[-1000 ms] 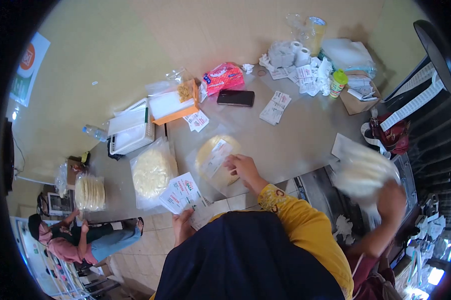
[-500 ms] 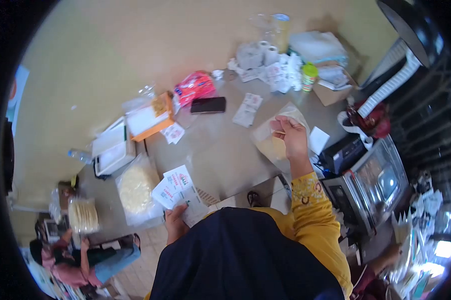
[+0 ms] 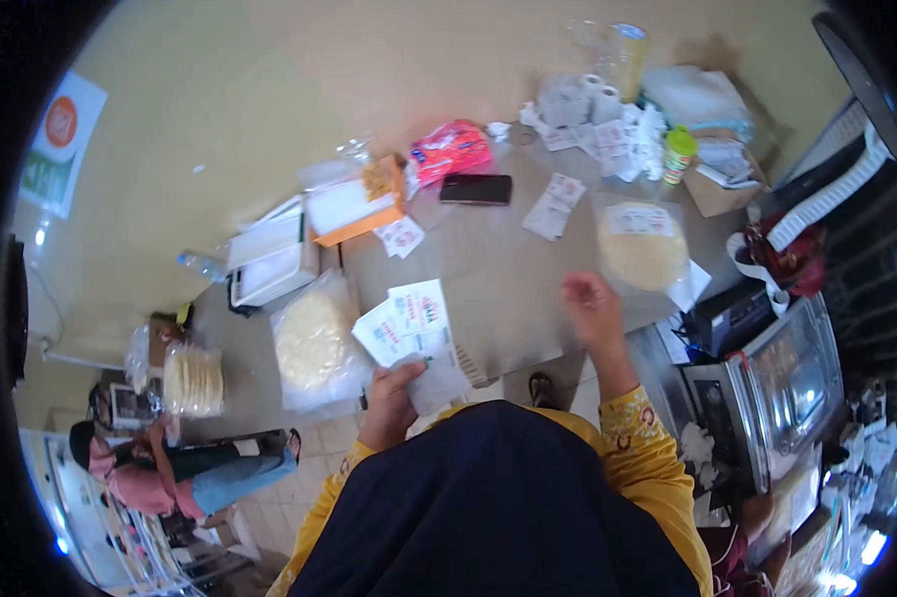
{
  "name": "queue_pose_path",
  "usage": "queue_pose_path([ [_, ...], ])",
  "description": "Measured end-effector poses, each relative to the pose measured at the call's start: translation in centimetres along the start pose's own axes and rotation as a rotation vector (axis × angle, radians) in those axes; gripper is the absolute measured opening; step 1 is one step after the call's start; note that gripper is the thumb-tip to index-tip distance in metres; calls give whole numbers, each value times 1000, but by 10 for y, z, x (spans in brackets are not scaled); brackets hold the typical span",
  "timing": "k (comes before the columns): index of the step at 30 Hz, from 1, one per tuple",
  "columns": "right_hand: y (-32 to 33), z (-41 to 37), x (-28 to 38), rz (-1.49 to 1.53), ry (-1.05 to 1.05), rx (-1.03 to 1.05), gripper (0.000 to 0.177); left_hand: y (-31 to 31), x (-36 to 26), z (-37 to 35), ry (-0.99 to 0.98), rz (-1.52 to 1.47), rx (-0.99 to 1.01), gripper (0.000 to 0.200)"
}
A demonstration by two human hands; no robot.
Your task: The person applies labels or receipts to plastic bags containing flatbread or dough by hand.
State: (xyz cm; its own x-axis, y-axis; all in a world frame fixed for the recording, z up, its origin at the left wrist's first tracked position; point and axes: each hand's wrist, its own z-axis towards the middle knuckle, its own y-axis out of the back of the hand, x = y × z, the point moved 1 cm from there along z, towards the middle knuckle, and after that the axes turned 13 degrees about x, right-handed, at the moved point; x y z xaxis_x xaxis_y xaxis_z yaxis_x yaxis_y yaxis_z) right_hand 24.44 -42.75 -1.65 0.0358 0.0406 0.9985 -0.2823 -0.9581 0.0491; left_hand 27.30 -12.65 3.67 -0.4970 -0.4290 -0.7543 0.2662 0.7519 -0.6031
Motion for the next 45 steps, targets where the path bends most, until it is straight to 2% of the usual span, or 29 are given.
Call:
queue_pose_path([
  [2,-48,-6,23,98,-20,272,16,-4,-3,2,-36,-38,63,37],
  [4,-89,-18,43,118,0,452,16,-5,-7,-2,-68,-73,114,40],
  [7,-128,-31,60,249,-70,570,15,-3,-12,-17,-63,-101,139,43],
  [10,-150,-45,63,375,-139,613,13,14,-17,-36,-13,-192,160,46],
  [13,-164,-55,60,229,3,569,13,32,-18,-57,38,-320,172,49],
  [15,-174,-65,69,-3,140,572,14,45,-17,-71,66,-394,166,52],
  [19,-200,-79,68,-233,409,537,18,69,-16,-99,97,-369,201,55],
  [22,-212,-87,77,-172,328,662,15,79,-19,-117,107,-372,185,57],
  [25,-222,-95,78,0,111,779,11,83,-26,-134,80,-378,206,57],
  [28,-235,-102,70,176,94,788,10,83,-34,-148,53,-338,209,56],
  [31,-246,-114,80,202,123,737,15,82,-39,-159,79,-257,157,55],
  [34,-248,-121,74,63,108,755,18,97,-36,-164,101,-274,161,55],
  [37,-244,-130,82,-116,216,802,13,108,-33,-167,115,-413,228,55],
  [39,-246,-136,81,-72,234,805,13,111,-32,-170,113,-528,292,56],
  [40,-246,-138,80,-51,243,807,12,111,-32,-171,97,-504,263,56],
  [42,-247,-140,75,32,137,839,13,107,-32,-175,63,-457,202,57],
  [45,-251,-140,68,179,69,867,14,102,-37,-178,76,-361,252,58],
])
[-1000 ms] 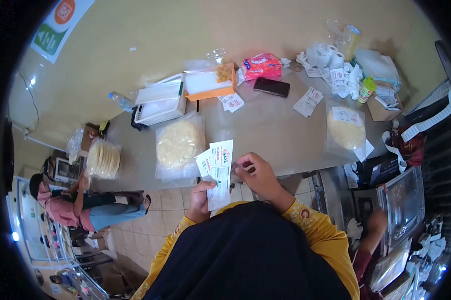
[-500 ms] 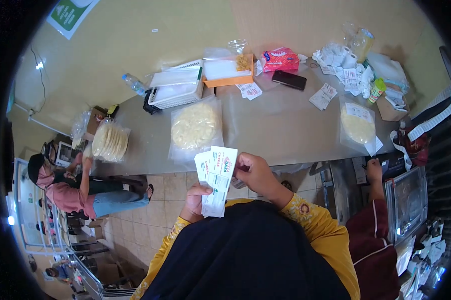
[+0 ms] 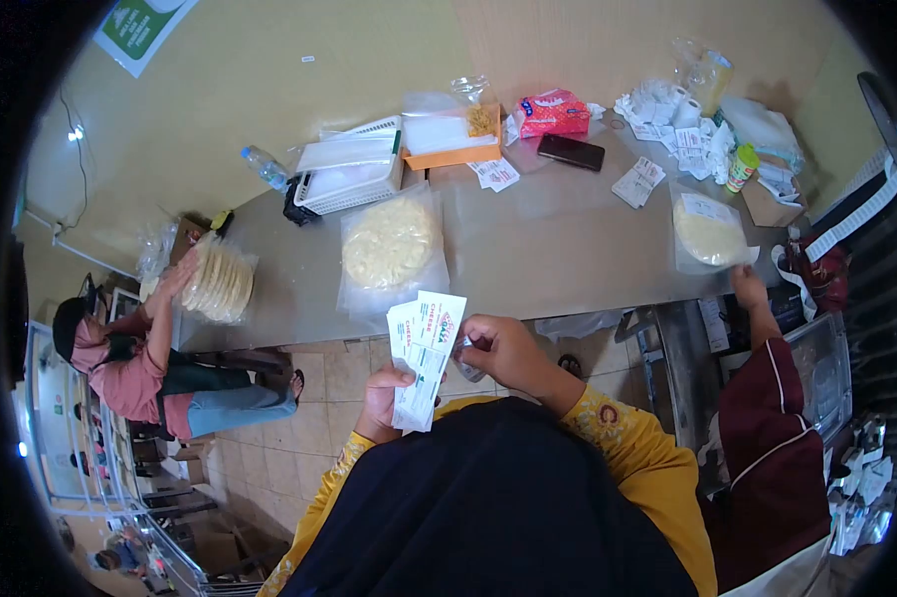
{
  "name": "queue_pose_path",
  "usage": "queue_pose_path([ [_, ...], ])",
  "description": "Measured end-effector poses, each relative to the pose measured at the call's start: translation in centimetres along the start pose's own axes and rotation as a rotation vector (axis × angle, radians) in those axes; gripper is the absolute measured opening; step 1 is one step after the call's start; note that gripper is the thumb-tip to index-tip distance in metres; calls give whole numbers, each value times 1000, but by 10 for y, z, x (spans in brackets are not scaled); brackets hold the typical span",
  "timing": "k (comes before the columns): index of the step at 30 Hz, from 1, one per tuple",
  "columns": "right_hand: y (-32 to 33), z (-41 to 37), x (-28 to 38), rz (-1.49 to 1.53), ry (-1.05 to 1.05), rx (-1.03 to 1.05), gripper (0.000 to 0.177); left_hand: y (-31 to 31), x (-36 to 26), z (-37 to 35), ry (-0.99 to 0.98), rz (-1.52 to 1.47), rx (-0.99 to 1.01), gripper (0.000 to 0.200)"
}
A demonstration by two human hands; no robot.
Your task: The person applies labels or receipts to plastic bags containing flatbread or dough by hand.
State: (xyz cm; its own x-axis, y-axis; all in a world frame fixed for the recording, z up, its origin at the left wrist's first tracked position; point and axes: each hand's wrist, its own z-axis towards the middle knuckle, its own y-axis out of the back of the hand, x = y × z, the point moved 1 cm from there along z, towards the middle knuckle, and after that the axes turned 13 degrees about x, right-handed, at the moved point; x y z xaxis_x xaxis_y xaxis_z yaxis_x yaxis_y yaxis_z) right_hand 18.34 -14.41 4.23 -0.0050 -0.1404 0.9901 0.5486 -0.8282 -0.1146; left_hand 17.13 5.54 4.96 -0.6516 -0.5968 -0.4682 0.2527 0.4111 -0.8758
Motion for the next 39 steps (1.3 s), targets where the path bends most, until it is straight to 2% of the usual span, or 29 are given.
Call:
queue_pose_path([
  [1,-1,1,0,50,14,5,15,2,0,-1,26,15,-2,58],
  [4,0,-1,15,-166,-50,-27,15,6,0,-1,76,49,-26,58],
  [7,4,0,16,-671,170,-86,17,4,2,3,78,56,-76,57],
  [10,9,0,29,-1007,309,-114,18,3,3,10,86,31,-71,55],
  [13,16,-1,30,-1081,271,-58,18,9,2,17,109,8,-13,55],
  [16,24,-1,30,-1029,289,-88,17,10,3,26,97,72,-47,54],
  [19,47,-8,21,-904,97,-166,14,8,9,39,-20,187,-156,48],
  [21,59,-11,25,-546,-8,-271,12,1,13,51,-158,220,-200,42],
  [22,64,-11,28,-366,-61,-321,11,0,16,57,-234,245,-162,38],
  [25,64,-1,37,188,-170,-229,12,5,29,74,-338,327,-188,35],
  [28,53,12,31,332,-273,-131,13,0,36,85,-289,335,-132,37],
  [31,50,23,22,221,-277,-107,14,3,41,91,-287,385,-31,37],
  [35,56,28,17,145,-298,-90,11,1,43,95,-271,381,-84,40],
  [39,57,33,13,53,-225,-115,11,1,46,99,-291,429,-110,45],
])
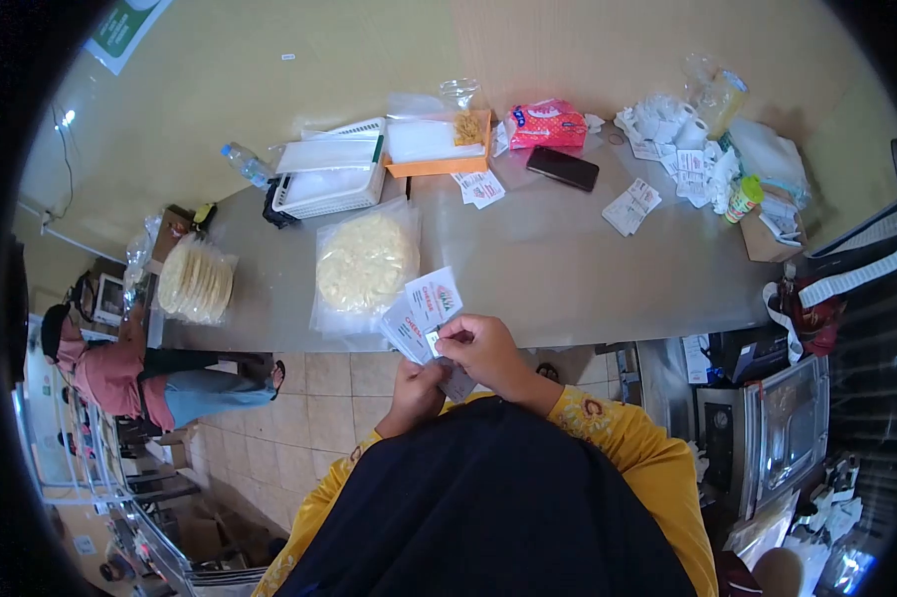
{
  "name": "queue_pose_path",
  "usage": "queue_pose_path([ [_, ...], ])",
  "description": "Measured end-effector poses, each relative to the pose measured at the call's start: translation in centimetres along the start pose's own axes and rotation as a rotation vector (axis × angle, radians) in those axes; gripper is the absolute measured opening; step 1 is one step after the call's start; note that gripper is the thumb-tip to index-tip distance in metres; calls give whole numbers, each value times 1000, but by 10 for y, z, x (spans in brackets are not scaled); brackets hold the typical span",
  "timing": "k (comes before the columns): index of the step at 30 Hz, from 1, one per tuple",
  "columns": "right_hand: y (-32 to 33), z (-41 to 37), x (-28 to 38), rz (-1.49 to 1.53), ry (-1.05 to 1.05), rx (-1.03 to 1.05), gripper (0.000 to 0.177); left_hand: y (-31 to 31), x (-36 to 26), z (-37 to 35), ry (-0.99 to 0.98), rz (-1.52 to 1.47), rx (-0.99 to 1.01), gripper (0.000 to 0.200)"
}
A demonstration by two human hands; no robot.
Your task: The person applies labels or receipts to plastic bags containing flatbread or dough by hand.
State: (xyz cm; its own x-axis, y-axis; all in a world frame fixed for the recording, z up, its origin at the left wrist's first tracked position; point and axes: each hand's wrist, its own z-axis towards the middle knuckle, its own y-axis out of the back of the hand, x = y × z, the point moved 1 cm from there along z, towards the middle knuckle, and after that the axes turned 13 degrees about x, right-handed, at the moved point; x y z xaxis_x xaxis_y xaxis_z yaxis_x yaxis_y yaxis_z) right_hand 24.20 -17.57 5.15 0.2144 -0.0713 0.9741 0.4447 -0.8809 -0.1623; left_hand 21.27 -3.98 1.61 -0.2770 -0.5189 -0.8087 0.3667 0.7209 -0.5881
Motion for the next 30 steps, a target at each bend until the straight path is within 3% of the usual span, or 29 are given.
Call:
queue_pose_path([
  [4,-2,9,-12,-194,121,-55,16,8,7,-3,19,206,-59,48],
  [8,-1,12,-4,-441,121,-72,20,17,10,-8,16,168,-107,52],
  [11,7,18,-13,-640,184,-276,23,20,3,-13,41,46,-196,54],
  [14,11,33,-42,-305,198,-111,23,23,-1,-21,65,-49,-226,54],
  [20,-11,43,-60,45,-19,3,18,38,-9,-46,117,-87,-266,51],
  [23,-27,47,-70,-19,-146,59,17,52,-12,-64,114,-159,-289,47],
  [30,-71,65,-111,-190,-163,157,18,78,-24,-100,98,-129,-428,34],
])
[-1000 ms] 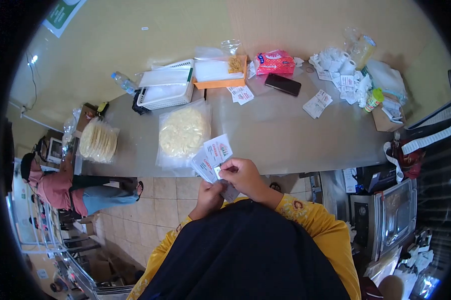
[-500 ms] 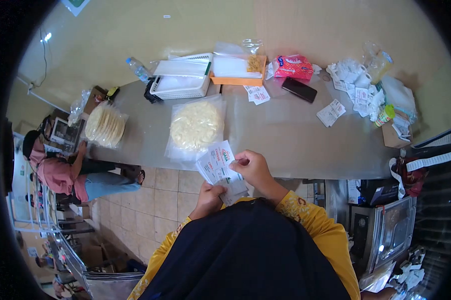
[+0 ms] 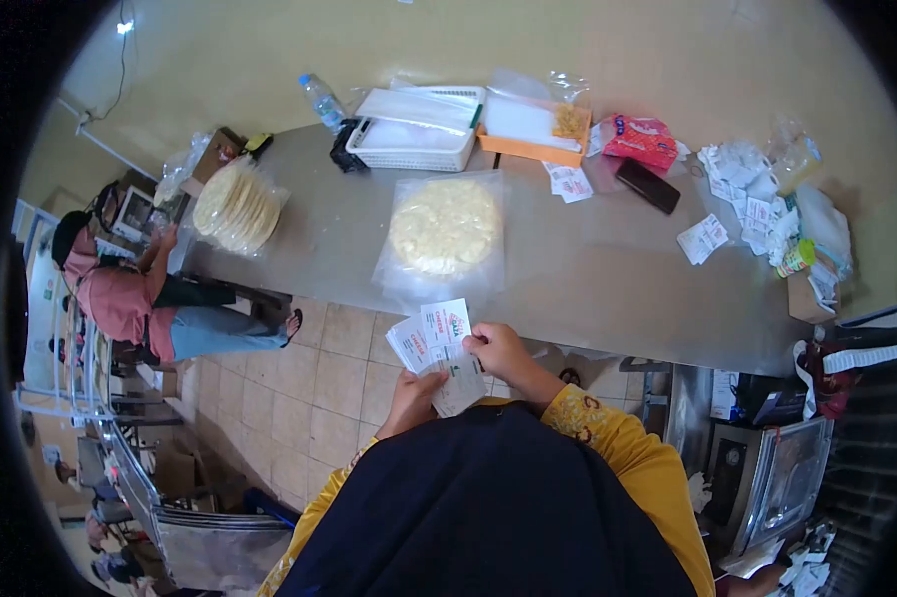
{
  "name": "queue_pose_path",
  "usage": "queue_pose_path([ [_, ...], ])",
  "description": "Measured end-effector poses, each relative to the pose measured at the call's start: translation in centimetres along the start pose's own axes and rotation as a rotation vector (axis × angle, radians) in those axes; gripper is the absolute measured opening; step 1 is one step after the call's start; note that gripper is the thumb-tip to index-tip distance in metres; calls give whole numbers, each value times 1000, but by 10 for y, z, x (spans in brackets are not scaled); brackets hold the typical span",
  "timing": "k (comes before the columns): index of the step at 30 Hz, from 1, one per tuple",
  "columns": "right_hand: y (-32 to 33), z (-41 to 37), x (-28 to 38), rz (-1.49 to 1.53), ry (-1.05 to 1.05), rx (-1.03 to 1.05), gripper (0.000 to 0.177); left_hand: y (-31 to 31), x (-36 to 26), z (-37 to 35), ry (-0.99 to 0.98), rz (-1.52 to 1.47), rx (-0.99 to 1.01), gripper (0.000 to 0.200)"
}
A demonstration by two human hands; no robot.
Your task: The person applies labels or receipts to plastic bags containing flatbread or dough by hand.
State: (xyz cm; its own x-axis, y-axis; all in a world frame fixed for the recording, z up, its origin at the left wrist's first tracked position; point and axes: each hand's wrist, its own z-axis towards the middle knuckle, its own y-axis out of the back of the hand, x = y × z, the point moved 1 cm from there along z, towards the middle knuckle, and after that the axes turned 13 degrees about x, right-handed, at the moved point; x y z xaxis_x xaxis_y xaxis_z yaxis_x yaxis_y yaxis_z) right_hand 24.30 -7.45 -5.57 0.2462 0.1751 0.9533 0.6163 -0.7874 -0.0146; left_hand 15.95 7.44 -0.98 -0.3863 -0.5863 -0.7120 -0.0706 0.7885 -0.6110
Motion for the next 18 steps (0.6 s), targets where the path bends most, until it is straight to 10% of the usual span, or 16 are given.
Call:
queue_pose_path([
  [11,-40,16,8,133,35,120,20,39,-13,-19,-20,54,-130,30],
  [18,-11,41,-5,535,-295,178,17,43,-39,4,-126,14,-271,29],
])
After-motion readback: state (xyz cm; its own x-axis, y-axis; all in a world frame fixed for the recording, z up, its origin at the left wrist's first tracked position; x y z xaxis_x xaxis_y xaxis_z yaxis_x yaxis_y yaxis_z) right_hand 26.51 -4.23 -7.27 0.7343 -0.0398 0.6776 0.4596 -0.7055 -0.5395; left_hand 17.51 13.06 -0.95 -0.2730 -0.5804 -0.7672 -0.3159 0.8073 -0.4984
